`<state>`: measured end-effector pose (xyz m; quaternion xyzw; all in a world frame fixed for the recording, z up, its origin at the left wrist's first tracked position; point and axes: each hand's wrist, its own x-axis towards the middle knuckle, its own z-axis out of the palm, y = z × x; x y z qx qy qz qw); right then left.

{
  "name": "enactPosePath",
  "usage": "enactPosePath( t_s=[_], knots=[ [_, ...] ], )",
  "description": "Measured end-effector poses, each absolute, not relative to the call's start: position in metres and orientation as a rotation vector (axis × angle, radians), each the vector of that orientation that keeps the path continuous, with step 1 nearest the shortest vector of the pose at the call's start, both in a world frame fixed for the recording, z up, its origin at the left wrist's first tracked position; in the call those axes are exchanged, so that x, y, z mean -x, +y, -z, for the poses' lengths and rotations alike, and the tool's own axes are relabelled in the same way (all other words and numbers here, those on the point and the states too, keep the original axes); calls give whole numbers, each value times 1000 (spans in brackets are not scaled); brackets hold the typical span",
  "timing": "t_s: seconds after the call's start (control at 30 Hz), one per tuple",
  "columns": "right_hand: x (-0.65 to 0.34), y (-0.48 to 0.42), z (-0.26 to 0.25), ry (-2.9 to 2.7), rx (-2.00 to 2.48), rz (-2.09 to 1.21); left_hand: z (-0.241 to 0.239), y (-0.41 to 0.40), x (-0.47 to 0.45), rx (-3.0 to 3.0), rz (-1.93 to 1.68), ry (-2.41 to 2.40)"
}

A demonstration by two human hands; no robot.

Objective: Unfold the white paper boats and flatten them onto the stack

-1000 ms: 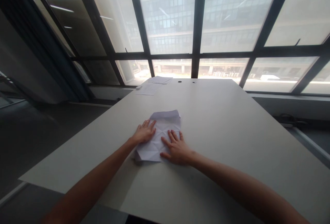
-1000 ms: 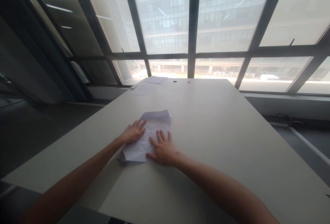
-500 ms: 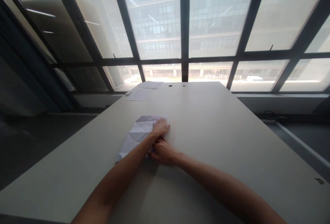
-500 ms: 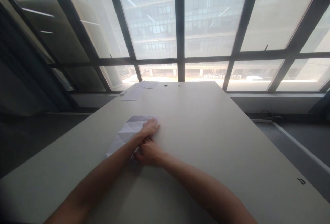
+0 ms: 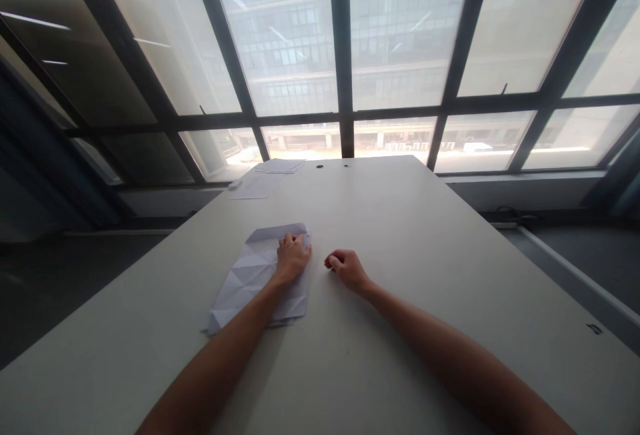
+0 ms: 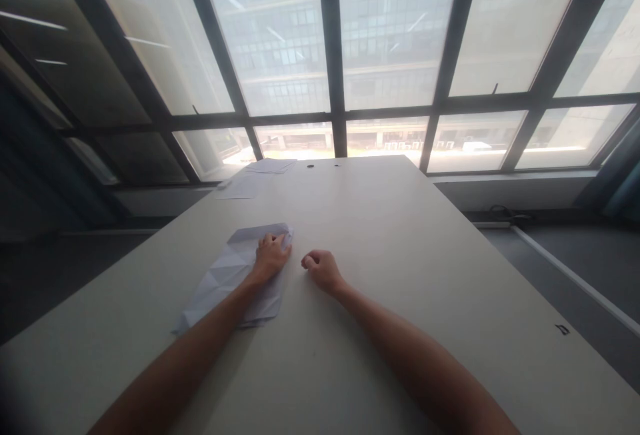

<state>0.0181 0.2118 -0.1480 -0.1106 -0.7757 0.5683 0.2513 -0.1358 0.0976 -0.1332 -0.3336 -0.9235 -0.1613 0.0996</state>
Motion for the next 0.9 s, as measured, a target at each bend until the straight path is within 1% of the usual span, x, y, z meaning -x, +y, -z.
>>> enactPosePath(
  t_s=[0.37,0.5,0.6,0.7,0.8,0.9],
  knots=[
    [-23,214,148,-1950,288,-1681,129,93,139,1070,558,-2726],
    [-24,213,145,-1951,281,-1683,121,93,134,1174,447,-2807],
    [-24,210,144,-2008,300,-1560,117,96,125,1333,363,-2854],
    [-26,203,144,-2134,270,-1328,117,100,115,1435,335,-2859],
    [-30,196,144,-2287,172,-1113,118,101,105,1419,335,-2841],
    [-33,195,143,-2345,172,-1003,117,99,100,1337,310,-2799]
  ],
)
